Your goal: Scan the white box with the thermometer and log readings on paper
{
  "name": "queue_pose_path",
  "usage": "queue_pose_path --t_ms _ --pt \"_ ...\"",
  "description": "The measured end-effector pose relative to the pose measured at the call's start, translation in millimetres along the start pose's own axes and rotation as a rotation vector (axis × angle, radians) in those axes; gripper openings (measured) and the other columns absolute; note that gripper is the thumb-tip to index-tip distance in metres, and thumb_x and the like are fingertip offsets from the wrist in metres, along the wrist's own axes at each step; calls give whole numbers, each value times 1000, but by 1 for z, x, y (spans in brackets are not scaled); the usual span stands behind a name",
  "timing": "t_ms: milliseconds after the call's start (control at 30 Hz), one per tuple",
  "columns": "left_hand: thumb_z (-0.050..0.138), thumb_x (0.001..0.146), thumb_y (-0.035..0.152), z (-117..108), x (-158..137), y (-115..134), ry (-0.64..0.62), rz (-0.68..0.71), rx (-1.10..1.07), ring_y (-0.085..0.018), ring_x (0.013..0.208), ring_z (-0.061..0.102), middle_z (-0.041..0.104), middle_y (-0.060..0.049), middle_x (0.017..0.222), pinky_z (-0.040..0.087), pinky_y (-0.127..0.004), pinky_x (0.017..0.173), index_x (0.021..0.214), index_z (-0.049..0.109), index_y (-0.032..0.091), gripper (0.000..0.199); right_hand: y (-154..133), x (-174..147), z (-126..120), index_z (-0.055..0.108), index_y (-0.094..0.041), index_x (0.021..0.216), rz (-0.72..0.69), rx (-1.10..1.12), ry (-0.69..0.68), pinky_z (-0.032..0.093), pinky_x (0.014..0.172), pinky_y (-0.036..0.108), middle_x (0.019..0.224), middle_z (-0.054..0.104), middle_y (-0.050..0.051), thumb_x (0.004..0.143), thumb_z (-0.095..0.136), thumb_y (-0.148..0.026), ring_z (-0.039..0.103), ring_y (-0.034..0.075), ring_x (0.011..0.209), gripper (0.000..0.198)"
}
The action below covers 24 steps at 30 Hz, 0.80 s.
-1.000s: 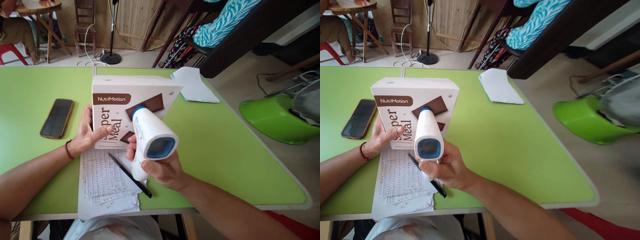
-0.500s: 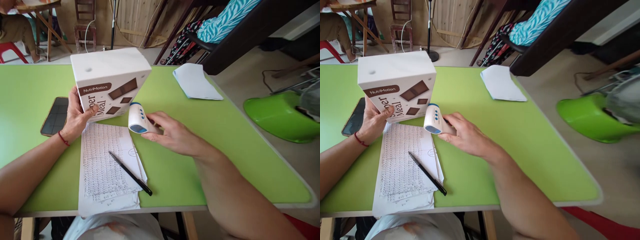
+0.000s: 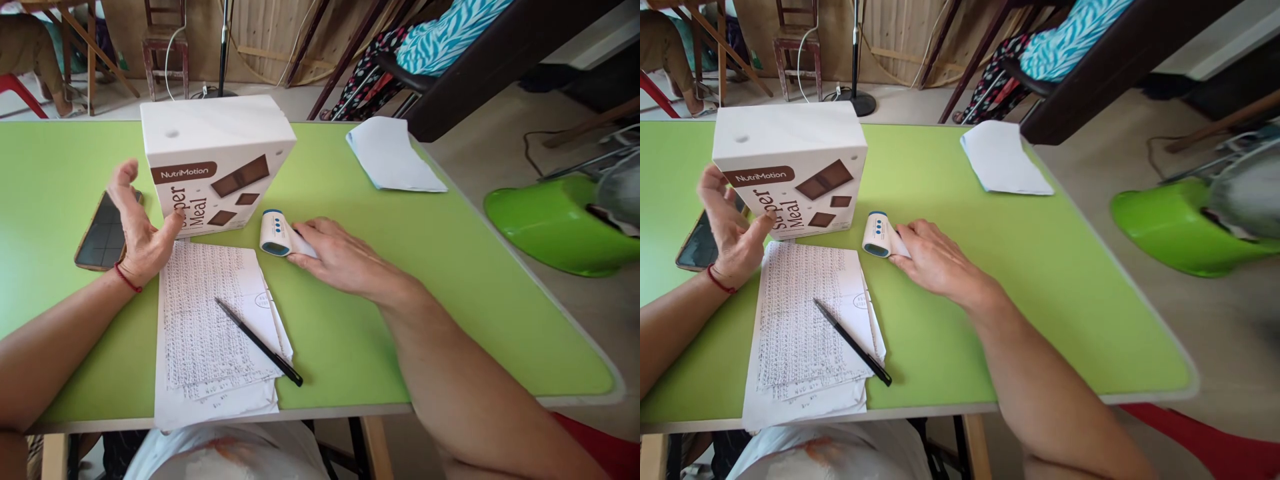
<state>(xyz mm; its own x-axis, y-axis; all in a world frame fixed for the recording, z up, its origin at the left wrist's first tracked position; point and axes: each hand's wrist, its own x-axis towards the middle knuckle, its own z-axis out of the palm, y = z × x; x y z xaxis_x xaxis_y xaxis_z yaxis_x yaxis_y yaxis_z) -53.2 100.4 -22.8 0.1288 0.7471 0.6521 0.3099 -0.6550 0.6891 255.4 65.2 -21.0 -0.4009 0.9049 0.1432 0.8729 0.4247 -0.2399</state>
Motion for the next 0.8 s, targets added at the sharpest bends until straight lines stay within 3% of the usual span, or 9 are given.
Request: queue_pose_path --t_ms 67,133,200,300,367,400,533,700,800 --pt "67 81 44 3 -2 8 221 178 189 -33 129 28 34 -9 127 24 -56 107 123 36 26 56 -13 -3 -6 58 -15 105 -35 16 164 49 72 44 97 60 16 82 61 -36 58 30 89 31" --pt "66 81 37 8 -4 17 269 338 302 -30 117 37 38 -8 115 29 -54 102 113 42 24 42 -34 -10 -13 59 -17 98 -101 109 240 49 69 40 91 62 14 85 58 -29 59 25 83 18" --pt "63 79 26 12 -7 26 229 446 336 -25 103 43 41 -6 105 38 -49 93 106 44 23 33 -60 -20 -15 57 -20 82 -256 252 117 45 55 31 70 60 5 88 54 -24 55 16 63 8" --pt "61 75 17 15 -10 36 146 498 344 -22 89 49 42 -5 95 47 -40 76 98 45 22 27 -91 -32 -9 56 -19 76 -397 280 -117 36 48 29 62 57 1 82 63 -27 48 13 52 12" --pt "59 77 15 15 -11 39 30 505 302 -20 81 52 45 -5 89 49 -34 65 97 46 21 25 -97 -34 -2 59 -18 80 -400 237 -174 33 48 29 61 58 1 81 58 -18 46 12 51 1" --pt "58 80 15 15 -12 40 -57 496 268 -18 74 52 47 -4 84 47 -30 59 98 46 21 22 -95 -32 0 60 -17 85 -384 236 -163 33 49 29 62 59 1 80 54 -13 46 12 51 8" --pt "53 87 14 15 -17 41 -387 354 228 -9 47 44 47 4 60 34 -22 44 92 52 16 6 -68 -16 3 62 -20 97 -235 493 49 43 54 29 72 63 1 80 47 -10 52 12 57 26" --pt "58 90 32 19 -25 47 -773 324 477 -13 50 55 62 -1 63 30 -25 43 86 64 14 19 -50 -4 8 55 -25 109 -61 981 191 52 76 34 90 59 2 78 61 -21 60 16 83 32" --pt "63 88 41 23 -28 57 -925 315 685 -17 48 58 62 -2 59 22 -27 41 81 64 14 27 -59 -7 21 53 -25 97 -23 1112 287 49 65 29 77 52 -2 74 71 -27 54 12 70 29"
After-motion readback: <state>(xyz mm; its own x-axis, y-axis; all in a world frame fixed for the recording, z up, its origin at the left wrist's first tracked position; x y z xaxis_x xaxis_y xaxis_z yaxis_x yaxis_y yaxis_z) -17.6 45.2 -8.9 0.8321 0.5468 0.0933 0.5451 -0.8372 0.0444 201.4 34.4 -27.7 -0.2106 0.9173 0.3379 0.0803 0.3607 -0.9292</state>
